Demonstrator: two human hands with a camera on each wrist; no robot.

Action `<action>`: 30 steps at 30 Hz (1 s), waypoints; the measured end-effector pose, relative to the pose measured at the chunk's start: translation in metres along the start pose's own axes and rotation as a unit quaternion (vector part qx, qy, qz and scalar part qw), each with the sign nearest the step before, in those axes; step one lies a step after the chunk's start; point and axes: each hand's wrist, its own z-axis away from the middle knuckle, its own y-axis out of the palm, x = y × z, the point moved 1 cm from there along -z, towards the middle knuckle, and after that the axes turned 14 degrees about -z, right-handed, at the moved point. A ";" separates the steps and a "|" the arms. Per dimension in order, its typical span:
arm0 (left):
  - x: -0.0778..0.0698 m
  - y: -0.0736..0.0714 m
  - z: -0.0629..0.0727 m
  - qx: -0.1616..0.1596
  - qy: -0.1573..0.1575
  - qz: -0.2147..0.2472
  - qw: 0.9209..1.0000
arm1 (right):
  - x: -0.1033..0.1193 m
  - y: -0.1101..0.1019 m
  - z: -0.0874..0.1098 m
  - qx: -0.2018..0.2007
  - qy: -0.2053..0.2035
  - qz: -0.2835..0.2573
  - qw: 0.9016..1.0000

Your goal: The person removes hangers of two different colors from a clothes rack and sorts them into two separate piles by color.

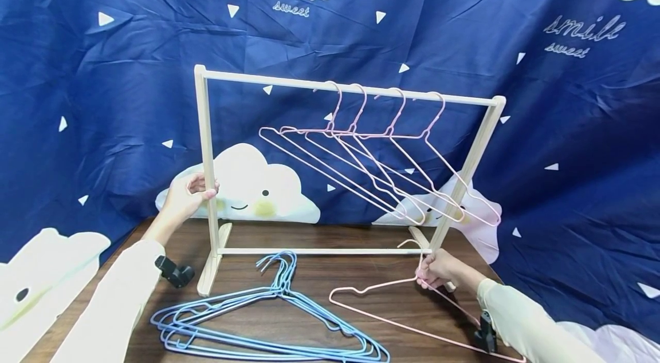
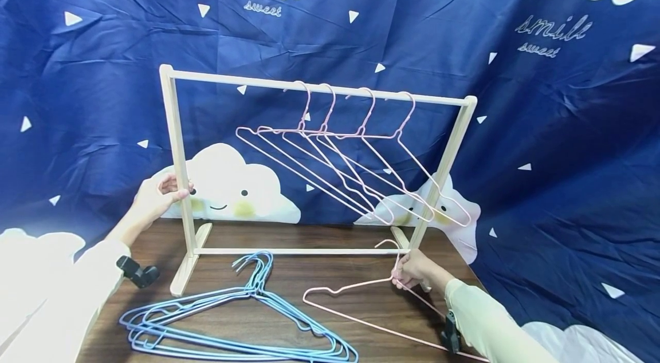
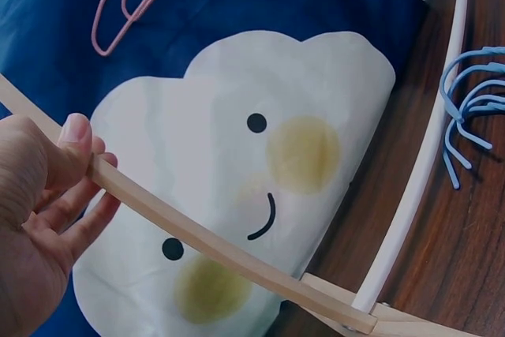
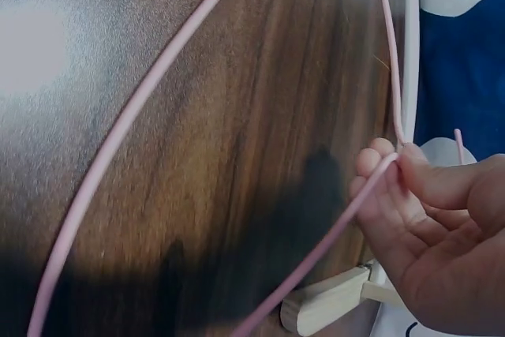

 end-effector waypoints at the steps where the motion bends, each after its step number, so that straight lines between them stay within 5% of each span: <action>1: 0.000 0.000 0.000 0.000 0.001 -0.002 1.000 | -0.001 0.002 -0.001 0.002 0.009 0.002 1.000; 10: -0.001 -0.001 -0.001 0.006 0.002 -0.010 1.000 | -0.006 0.023 -0.005 -0.021 0.072 0.039 0.996; 20: 0.001 -0.004 -0.003 0.005 0.009 -0.015 1.000 | 0.002 0.037 -0.015 -0.109 0.082 0.080 0.987; 30: 0.004 -0.001 -0.001 0.008 0.014 -0.009 1.000 | -0.007 0.041 -0.015 -0.117 0.098 0.100 0.983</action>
